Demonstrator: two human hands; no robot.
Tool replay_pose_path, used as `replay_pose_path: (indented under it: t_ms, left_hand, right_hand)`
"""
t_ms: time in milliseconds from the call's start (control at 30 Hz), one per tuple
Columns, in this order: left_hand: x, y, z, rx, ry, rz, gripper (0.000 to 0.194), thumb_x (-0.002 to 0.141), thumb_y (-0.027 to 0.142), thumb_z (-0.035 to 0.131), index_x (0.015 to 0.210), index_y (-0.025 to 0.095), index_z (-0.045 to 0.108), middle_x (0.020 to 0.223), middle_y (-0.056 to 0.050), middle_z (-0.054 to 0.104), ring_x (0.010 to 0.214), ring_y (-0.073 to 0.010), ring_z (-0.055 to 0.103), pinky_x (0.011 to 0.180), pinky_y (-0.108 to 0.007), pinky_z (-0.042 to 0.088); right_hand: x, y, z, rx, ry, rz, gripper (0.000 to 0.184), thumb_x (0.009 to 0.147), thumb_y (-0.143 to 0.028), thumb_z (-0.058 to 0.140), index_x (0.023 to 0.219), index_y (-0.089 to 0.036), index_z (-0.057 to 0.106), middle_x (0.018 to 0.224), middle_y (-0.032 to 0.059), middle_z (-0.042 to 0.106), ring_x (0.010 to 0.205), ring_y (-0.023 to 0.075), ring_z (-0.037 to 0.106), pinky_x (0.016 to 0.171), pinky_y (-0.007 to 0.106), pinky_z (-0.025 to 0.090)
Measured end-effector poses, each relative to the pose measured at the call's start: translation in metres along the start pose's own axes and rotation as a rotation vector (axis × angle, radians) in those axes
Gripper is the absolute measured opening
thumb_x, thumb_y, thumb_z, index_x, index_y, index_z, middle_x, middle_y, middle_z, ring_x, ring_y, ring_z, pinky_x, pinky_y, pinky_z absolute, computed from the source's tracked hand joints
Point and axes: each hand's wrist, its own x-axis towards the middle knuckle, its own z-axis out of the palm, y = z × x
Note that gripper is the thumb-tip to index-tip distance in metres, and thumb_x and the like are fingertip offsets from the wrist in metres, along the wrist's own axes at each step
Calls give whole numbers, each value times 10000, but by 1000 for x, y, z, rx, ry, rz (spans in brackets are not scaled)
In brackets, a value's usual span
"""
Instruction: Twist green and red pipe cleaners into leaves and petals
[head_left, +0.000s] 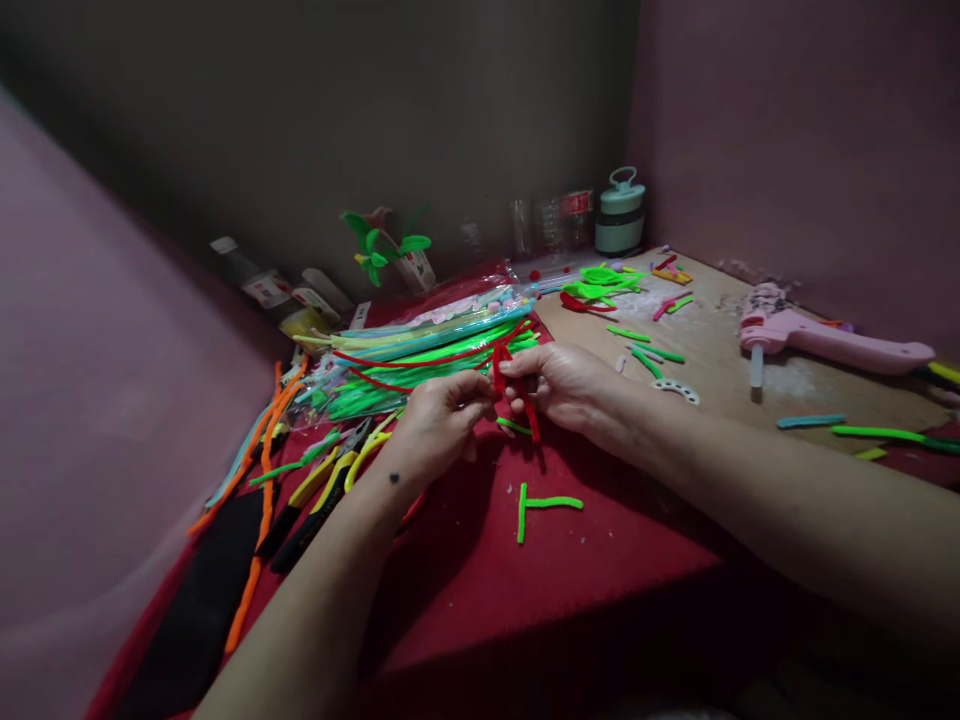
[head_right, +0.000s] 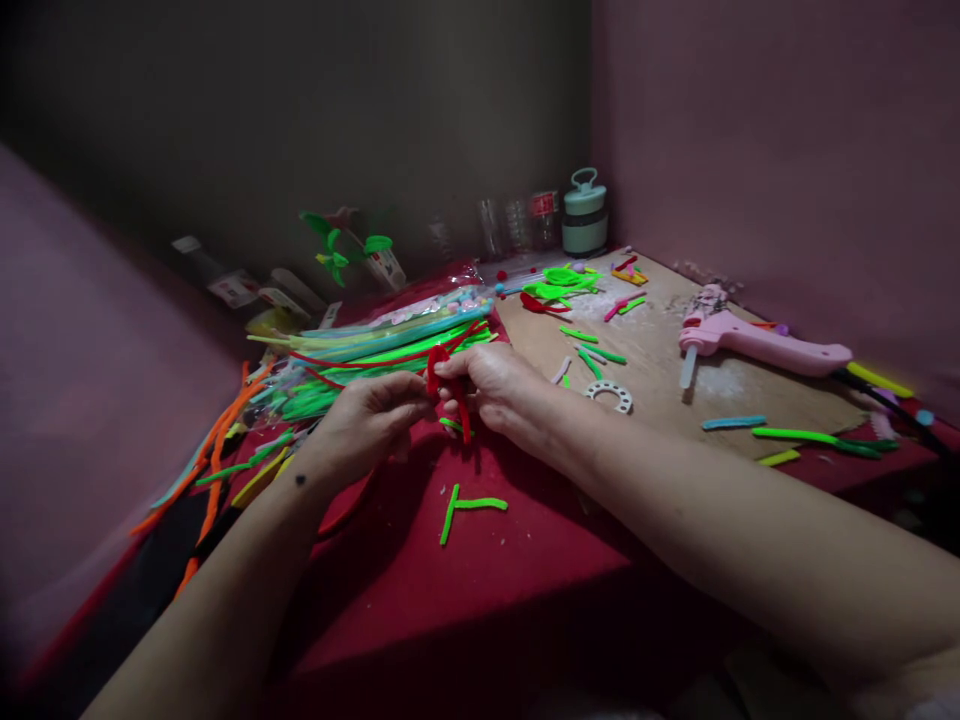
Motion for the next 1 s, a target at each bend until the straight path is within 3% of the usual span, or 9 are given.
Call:
replay_pose_path:
  t_ms: [133, 233, 333, 433, 600, 733, 833, 1000]
  left_hand:
    - [-1, 3, -2, -359, -59, -99, 202, 699, 187, 625, 891, 141, 583, 655, 8, 597, 396, -90, 535, 299, -170, 337]
    - [1, 1, 0, -658, -83, -33, 287, 654, 140, 682, 917, 121, 568, 733, -18, 608, 529, -124, 609, 391, -199, 460]
    - [5, -4, 6, -787, -64, 4, 313, 638, 123, 713, 912, 110, 561, 703, -14, 599, 629, -155, 647, 524, -239, 531]
    - [6, -7, 11, -807, -62, 21, 317, 638, 129, 723, 907, 119, 555, 680, 1, 597, 609, -135, 637, 558, -247, 538]
    - [2, 0, 14, -682, -9, 7, 330, 641, 173, 726, 919, 135, 552, 584, 37, 573, 470, -93, 558, 472, -229, 504]
    - [-1, 4, 16, -497, 73, -32, 193, 684, 231, 678, 795, 120, 564, 501, 25, 561, 387, -105, 525, 376, -220, 453]
    - [-3, 5, 17, -444, 115, -23, 119, 717, 216, 623, 743, 125, 549, 504, 23, 562, 369, -103, 515, 348, -222, 446]
    - [-2, 6, 16, -450, 57, -22, 154, 724, 245, 625, 798, 133, 550, 573, 16, 600, 433, -114, 573, 427, -244, 504]
  right_hand:
    - [1, 2, 1, 15, 45, -59, 140, 679, -15, 500, 606, -134, 510, 478, -11, 502, 437, 79, 447, 414, 206, 371]
    - [-1, 3, 2, 11, 29, -50, 125, 703, -33, 490, 635, -135, 514, 486, -3, 517, 428, 89, 457, 426, 225, 401]
    - [-2, 4, 2, 6, -41, -37, 110, 727, -63, 484, 654, -140, 512, 465, -7, 508, 392, 101, 441, 429, 263, 430]
    - [-1, 4, 3, 38, -38, -30, 119, 725, -52, 485, 644, -136, 510, 451, -13, 503, 387, 107, 453, 433, 274, 441]
    - [-1, 2, 5, 93, 9, -27, 161, 729, -21, 465, 623, -130, 518, 480, 1, 530, 433, 109, 487, 454, 256, 423]
    - [-1, 2, 5, 115, 111, -78, 186, 719, -9, 503, 573, -125, 505, 490, -3, 519, 462, 82, 482, 483, 225, 396]
    - [-2, 3, 6, 83, 118, -72, 194, 734, -28, 514, 564, -121, 511, 502, 6, 526, 461, 82, 477, 491, 235, 390]
    - [-3, 4, 5, 40, 63, -97, 226, 748, -45, 495, 540, -134, 495, 462, 1, 493, 431, 91, 457, 487, 252, 380]
